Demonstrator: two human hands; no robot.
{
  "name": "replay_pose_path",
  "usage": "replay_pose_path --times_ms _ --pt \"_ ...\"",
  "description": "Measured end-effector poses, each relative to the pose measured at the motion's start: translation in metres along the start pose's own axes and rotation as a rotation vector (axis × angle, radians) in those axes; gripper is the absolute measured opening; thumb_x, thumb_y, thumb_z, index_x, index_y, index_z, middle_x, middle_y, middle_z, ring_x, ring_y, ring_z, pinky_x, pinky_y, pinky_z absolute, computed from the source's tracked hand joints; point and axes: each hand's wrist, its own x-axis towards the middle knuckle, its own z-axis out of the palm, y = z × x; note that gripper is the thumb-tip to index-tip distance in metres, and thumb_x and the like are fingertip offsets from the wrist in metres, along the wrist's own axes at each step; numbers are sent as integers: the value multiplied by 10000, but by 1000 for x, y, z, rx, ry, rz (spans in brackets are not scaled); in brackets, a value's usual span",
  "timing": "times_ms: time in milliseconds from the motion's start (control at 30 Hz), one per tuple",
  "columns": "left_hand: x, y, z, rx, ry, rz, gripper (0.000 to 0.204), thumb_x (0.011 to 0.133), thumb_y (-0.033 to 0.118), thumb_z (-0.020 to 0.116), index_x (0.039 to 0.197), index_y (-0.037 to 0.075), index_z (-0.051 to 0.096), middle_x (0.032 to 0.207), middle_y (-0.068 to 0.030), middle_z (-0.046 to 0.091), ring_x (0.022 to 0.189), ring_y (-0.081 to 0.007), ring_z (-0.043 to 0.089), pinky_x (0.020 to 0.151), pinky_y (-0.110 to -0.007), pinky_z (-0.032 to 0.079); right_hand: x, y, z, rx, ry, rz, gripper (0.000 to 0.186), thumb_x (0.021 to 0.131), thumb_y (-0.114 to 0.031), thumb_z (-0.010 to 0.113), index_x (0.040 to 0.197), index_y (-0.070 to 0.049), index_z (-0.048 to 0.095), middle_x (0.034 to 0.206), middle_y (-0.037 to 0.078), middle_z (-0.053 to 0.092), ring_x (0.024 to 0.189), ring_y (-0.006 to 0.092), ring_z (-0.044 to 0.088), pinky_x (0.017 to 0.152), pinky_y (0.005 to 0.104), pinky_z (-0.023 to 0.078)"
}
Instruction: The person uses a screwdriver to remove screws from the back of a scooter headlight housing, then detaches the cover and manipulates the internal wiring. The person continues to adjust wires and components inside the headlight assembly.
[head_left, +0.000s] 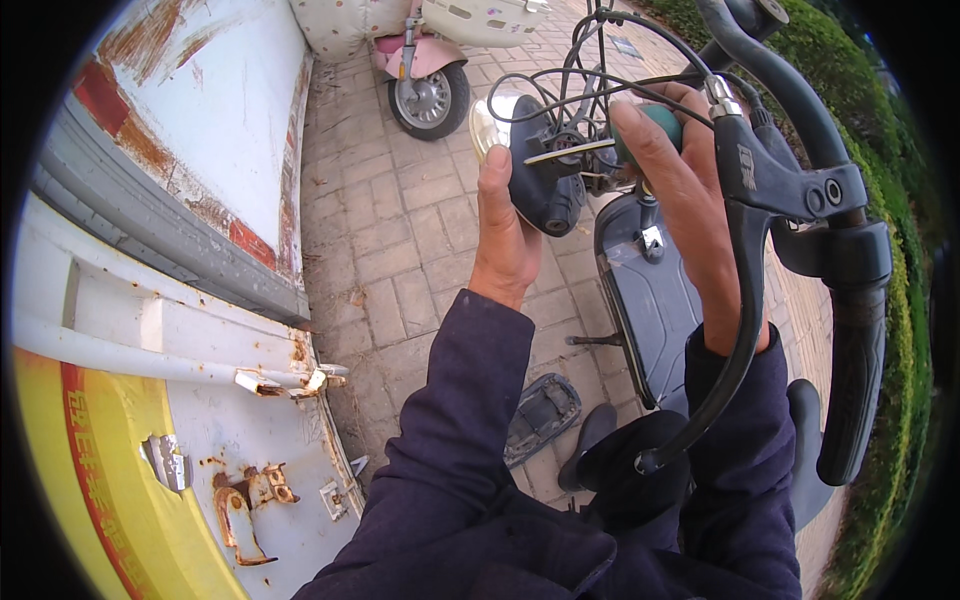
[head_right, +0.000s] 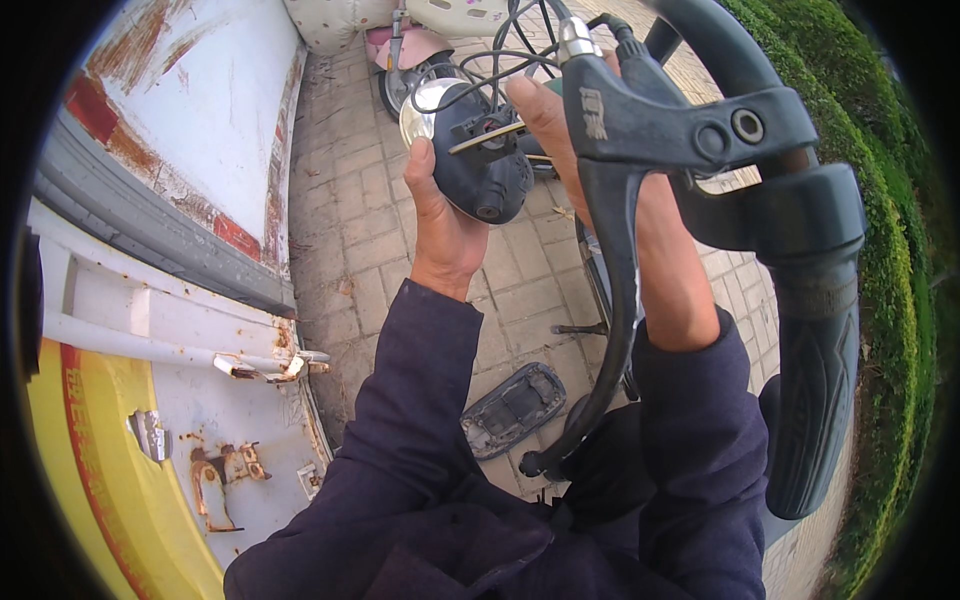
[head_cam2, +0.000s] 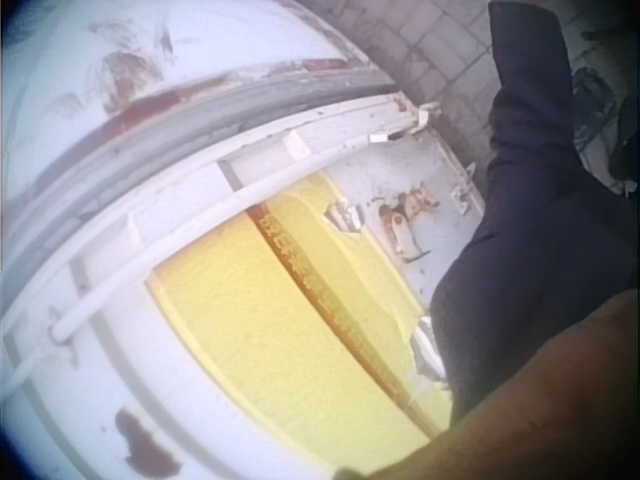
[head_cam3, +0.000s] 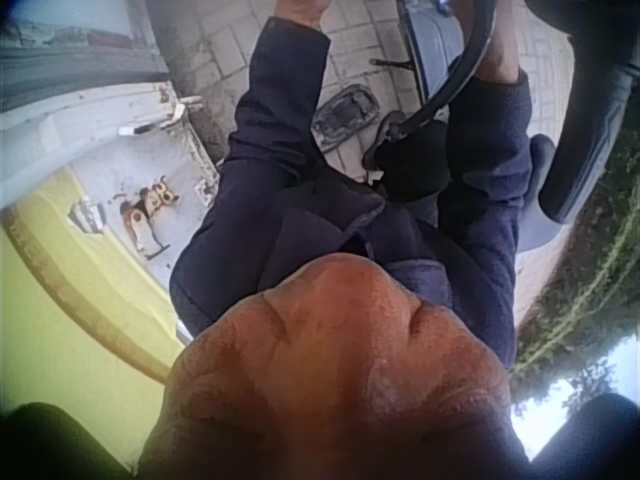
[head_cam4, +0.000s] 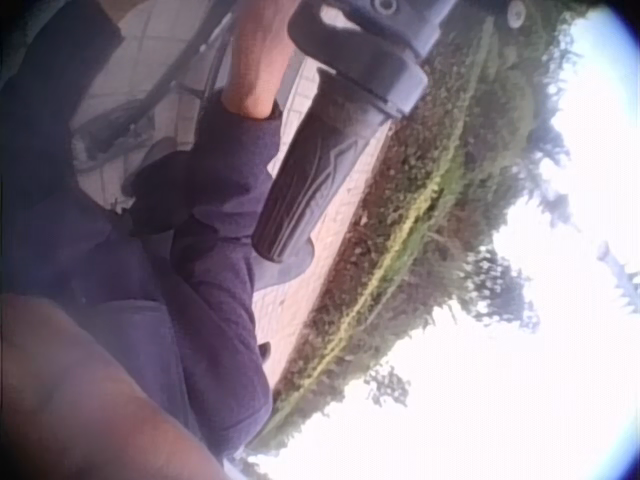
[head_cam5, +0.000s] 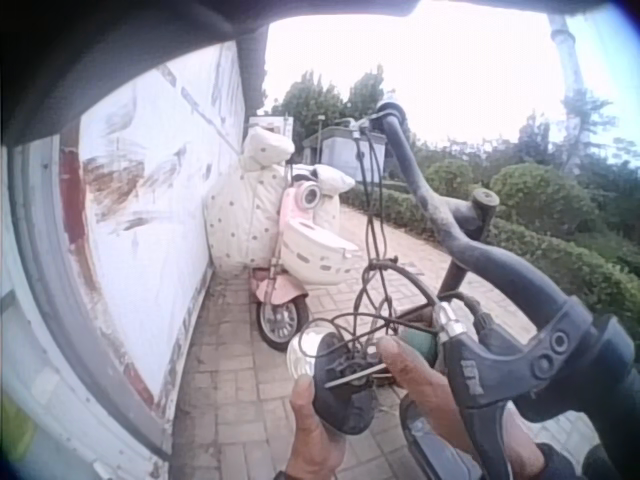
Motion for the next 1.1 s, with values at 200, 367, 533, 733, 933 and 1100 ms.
replay_pose_path --times_ms 200,367,533,733,933,1100 --pt "-1 1 0 -5 9 8 724 972 660 558 1440 110 510 1321 -49 646 1197 -190 623 1013 -379 514 3 -4 -4 -8 -70 -151 513 968 -448 706 1310 -84 590 1125 28 620 977 97 567 792 257 454" --pt "-1 2 0 19 4 9 725 973 662 551 1437 106 511 1314 -54 650 1184 -195 632 1003 -384 523 0 -2 -6 -40 -44 31 490 975 -436 703 1318 -101 607 1167 39 632 1036 123 585 859 274 465" --pt "-2 1 -2 26 34 3 735 967 671 553 1437 107 511 1309 -56 653 1189 -196 631 1001 -385 525 0 0 -3 130 -19 -56 506 965 -439 715 1313 -83 624 1147 63 653 1049 124 592 860 270 465" --pt "-2 1 -1 19 40 -3 749 960 680 561 1439 106 510 1316 -55 649 1197 -197 628 1004 -385 524 0 -9 -10 -75 -90 -141 451 985 -386 704 1303 -75 628 1064 41 628 890 96 593 757 251 459" --pt "-2 0 -1 40 48 17 760 954 688 564 1433 100 514 1315 -57 647 1194 -198 628 1001 -384 525 -2 -3 0 164 -23 74 418 987 -363 676 1315 -113 610 1091 23 622 822 88 554 721 256 437" --pt "0 -1 -3 42 46 -7 760 957 688 558 1435 99 511 1318 -56 642 1199 -196 624 1006 -382 523 -3 9 -5 70 -31 -123 385 989 -327 648 1324 -141 605 1184 5 644 948 92 553 809 270 441"
